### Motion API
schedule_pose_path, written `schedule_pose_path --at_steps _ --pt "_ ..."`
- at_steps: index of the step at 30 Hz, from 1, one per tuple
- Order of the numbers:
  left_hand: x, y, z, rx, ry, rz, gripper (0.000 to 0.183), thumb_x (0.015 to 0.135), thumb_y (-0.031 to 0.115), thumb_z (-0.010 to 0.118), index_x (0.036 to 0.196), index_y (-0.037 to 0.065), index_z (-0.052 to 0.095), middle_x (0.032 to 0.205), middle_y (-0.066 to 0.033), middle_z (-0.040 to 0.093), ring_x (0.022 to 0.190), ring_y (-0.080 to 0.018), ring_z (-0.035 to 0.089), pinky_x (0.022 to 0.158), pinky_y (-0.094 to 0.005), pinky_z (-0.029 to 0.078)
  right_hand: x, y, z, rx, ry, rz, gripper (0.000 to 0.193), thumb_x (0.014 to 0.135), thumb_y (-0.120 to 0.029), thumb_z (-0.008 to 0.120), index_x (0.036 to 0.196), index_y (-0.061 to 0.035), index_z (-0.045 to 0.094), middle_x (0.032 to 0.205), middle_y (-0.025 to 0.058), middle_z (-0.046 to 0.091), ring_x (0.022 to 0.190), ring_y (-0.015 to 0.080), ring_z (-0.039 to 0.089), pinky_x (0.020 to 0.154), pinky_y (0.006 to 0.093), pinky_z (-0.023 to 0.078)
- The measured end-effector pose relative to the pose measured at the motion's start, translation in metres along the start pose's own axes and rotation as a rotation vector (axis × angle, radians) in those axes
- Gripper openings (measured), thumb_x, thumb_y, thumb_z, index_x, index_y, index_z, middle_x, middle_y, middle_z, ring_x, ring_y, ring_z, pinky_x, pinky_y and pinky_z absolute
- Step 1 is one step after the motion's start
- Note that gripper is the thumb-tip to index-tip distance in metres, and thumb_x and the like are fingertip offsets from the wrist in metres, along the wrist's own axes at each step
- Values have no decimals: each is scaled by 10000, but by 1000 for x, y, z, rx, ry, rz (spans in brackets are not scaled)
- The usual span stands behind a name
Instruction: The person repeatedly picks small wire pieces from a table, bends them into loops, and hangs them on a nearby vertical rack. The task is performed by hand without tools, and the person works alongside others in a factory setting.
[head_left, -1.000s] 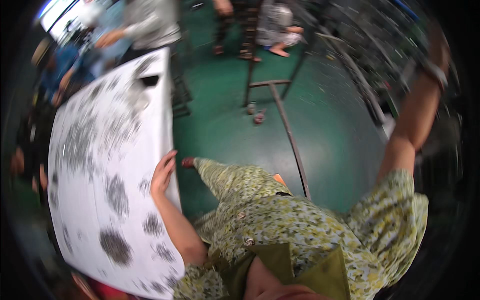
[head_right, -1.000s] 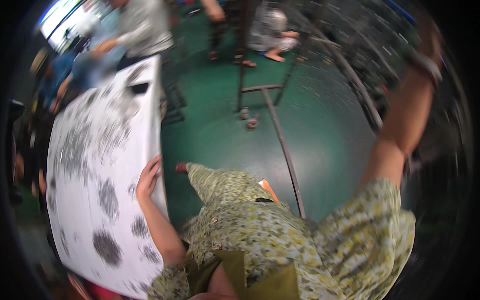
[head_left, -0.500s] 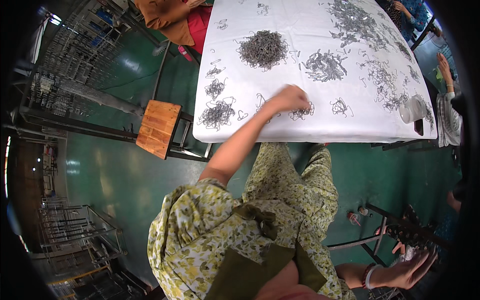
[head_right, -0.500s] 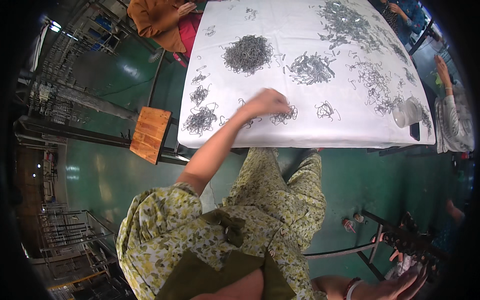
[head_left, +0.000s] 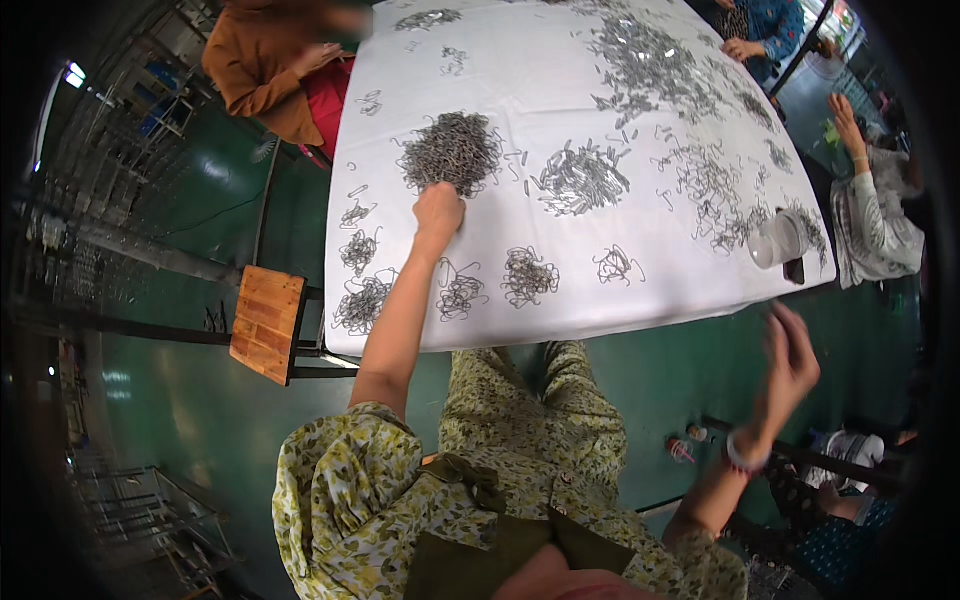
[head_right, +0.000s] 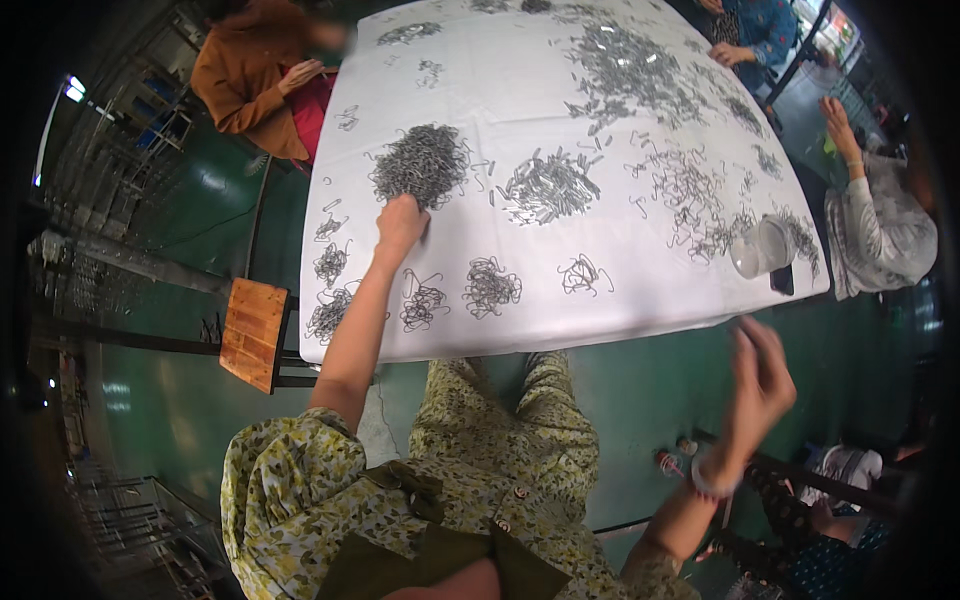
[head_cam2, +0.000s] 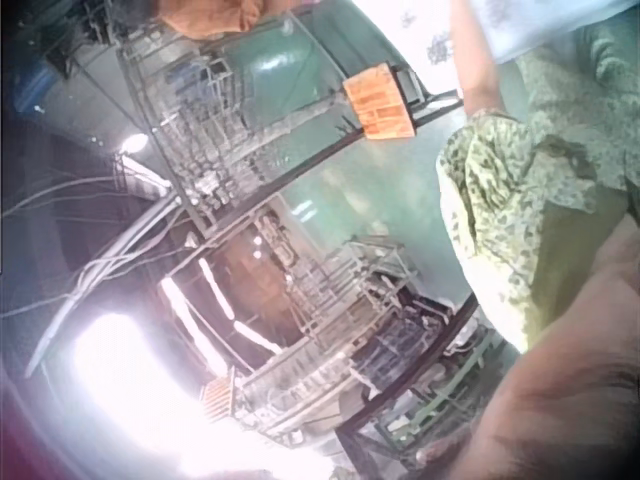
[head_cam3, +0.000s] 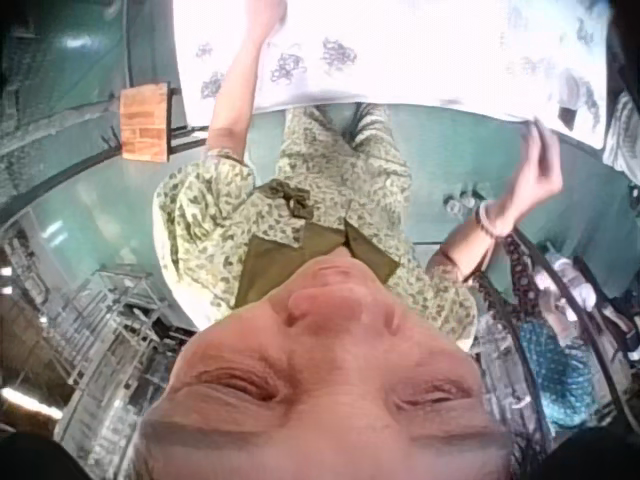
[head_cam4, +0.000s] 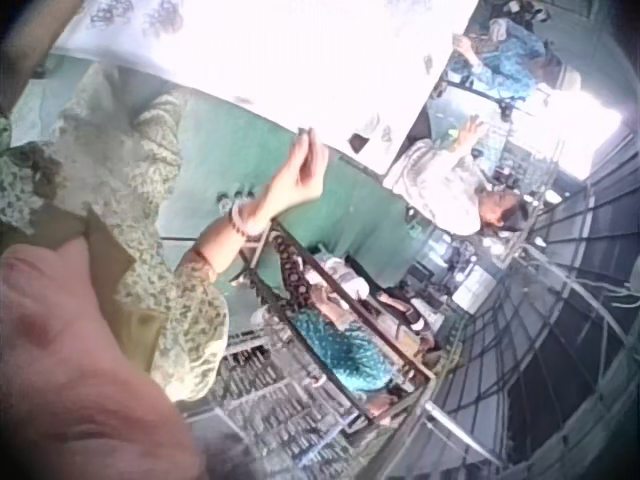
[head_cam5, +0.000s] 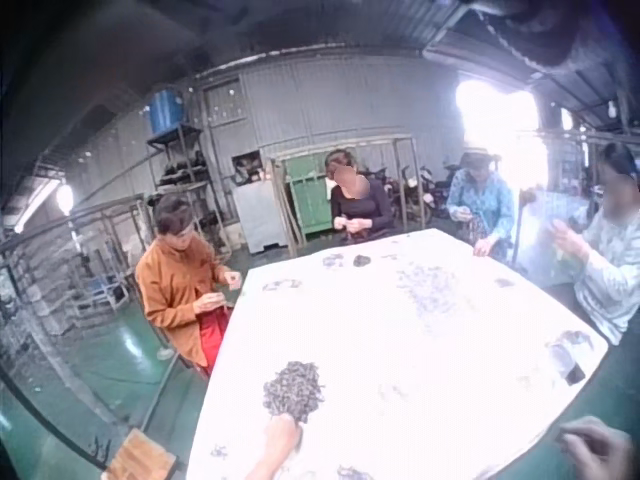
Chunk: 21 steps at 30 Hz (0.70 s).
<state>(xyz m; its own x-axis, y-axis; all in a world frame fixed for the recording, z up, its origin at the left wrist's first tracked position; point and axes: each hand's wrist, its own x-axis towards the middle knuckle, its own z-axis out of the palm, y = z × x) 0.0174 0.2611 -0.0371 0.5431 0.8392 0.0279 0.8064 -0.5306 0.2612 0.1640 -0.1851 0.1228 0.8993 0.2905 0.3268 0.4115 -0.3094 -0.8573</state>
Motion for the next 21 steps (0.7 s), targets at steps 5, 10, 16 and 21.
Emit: schedule_pose_path --at_steps 5,10,16,21 --pt "32 -35 1 -281 -251 -85 308 785 269 649 884 -21 682 829 -170 671 761 -285 644 677 -372 511 65 100 144 13 -491 17 262 865 -117 624 1093 8 660 924 124 692 774 153 633 699 269 492" --pt "39 -39 -44 -1036 -404 -88 214 847 185 625 948 5 681 825 -34 639 717 -95 559 657 -234 459 119 115 252 -219 -273 -376 167 796 -64 645 907 59 667 801 217 622 739 358 609 676 393 493" --pt "53 -40 -48 -1120 -537 -141 226 868 199 659 991 10 670 869 -18 650 770 -98 565 686 -243 459 140 133 292 -276 -439 -372 73 683 73 598 741 84 641 825 280 592 779 420 602 709 444 499" --pt "50 -39 -38 -725 -710 -73 186 804 197 658 892 35 686 802 -28 642 728 -120 559 648 -260 455 127 140 289 -226 -458 -359 115 684 58 610 766 34 685 798 239 601 747 382 605 704 432 501"
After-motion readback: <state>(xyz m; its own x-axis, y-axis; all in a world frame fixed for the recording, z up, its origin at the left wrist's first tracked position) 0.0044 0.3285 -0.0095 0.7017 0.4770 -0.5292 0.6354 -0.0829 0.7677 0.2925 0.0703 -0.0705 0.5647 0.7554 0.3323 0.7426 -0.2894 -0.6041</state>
